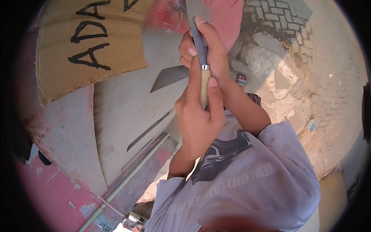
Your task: The person uses a metal scraper to remove pink paint from a vertical surface. They repeatedly scrape the same area, occasionally adjusting their grip and stance while working on the wall.
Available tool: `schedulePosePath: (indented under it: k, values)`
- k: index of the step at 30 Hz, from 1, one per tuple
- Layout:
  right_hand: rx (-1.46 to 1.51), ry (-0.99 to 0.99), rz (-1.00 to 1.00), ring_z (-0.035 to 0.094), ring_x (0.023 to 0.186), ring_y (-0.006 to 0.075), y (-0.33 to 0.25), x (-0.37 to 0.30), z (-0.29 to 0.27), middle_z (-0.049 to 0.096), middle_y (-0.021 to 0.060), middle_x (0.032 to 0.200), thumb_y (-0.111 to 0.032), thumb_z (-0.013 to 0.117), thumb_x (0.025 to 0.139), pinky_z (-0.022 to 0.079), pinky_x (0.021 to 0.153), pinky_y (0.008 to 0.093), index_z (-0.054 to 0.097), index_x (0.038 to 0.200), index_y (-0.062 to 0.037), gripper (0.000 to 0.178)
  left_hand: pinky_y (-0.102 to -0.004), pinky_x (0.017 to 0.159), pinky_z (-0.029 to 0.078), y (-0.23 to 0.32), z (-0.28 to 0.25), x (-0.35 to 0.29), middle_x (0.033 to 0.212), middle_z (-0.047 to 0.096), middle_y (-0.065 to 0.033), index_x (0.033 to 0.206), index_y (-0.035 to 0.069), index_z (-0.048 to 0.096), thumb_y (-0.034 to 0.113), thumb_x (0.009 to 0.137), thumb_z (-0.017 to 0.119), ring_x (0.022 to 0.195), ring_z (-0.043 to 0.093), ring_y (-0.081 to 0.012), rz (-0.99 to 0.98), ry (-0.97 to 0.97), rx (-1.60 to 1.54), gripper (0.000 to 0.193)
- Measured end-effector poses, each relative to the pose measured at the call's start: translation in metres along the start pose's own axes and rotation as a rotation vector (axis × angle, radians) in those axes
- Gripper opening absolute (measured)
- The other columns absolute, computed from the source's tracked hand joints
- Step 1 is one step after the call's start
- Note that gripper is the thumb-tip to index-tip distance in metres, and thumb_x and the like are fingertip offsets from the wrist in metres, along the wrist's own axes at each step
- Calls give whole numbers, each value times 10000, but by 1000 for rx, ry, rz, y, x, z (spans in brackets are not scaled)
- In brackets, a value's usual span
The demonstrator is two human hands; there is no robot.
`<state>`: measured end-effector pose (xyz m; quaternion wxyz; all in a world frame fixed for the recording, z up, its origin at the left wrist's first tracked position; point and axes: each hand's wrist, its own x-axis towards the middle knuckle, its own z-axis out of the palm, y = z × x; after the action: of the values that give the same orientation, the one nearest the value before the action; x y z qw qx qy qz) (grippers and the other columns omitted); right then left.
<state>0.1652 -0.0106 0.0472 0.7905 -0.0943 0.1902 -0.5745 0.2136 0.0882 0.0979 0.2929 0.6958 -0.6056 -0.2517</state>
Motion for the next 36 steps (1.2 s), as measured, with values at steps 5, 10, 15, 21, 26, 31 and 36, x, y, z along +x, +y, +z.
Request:
schedulePosePath:
  k: [5,10,15,21,26,31,36]
  values:
    - [-10,-43,102,395,484,82,0,-2,0,473,15,592,-456,505,1009,330,440,267,453,757,-130,415,-289,623,465,6,0,-1,768,638,-113,1468,-89,445,142,1031,497,682,563,-120,30,62,-74,496]
    - [54,1,72,366,475,74,-6,3,0,465,11,585,-442,521,1013,298,432,255,459,773,-146,387,-303,654,484,2,6,6,846,672,-143,1480,-86,430,145,1033,492,730,602,-136,54,24,-34,507]
    - [16,-39,108,369,476,72,-5,-2,1,480,15,581,-442,537,1008,294,435,248,459,775,-151,382,-274,686,487,6,5,-5,955,702,-176,1482,-113,405,144,1037,486,792,629,-119,15,36,-76,520]
    - [19,-100,128,403,484,76,-4,-5,-5,502,29,592,-463,545,994,322,444,245,472,798,-146,380,-354,669,565,-1,12,-9,918,717,-265,1454,-122,429,136,1023,525,814,756,-316,92,96,-27,512]
    - [5,-87,70,397,468,75,0,-5,-1,494,26,590,-460,556,988,313,420,248,469,793,-143,382,-355,692,565,-4,2,-10,915,711,-278,1459,-105,440,144,1027,526,831,755,-321,33,57,-63,505]
    - [-6,-83,107,417,482,80,0,-4,-2,497,24,598,-465,537,992,335,434,260,458,785,-146,389,-255,623,434,-2,4,-4,813,641,-90,1486,-85,428,139,1028,490,714,553,-83,57,73,-74,513]
    - [-7,-40,80,426,500,86,-4,-1,-3,497,19,600,-457,524,998,345,451,265,450,765,-150,392,-344,656,543,3,3,-3,867,704,-237,1457,-101,442,148,1033,515,765,740,-281,35,26,-78,497]
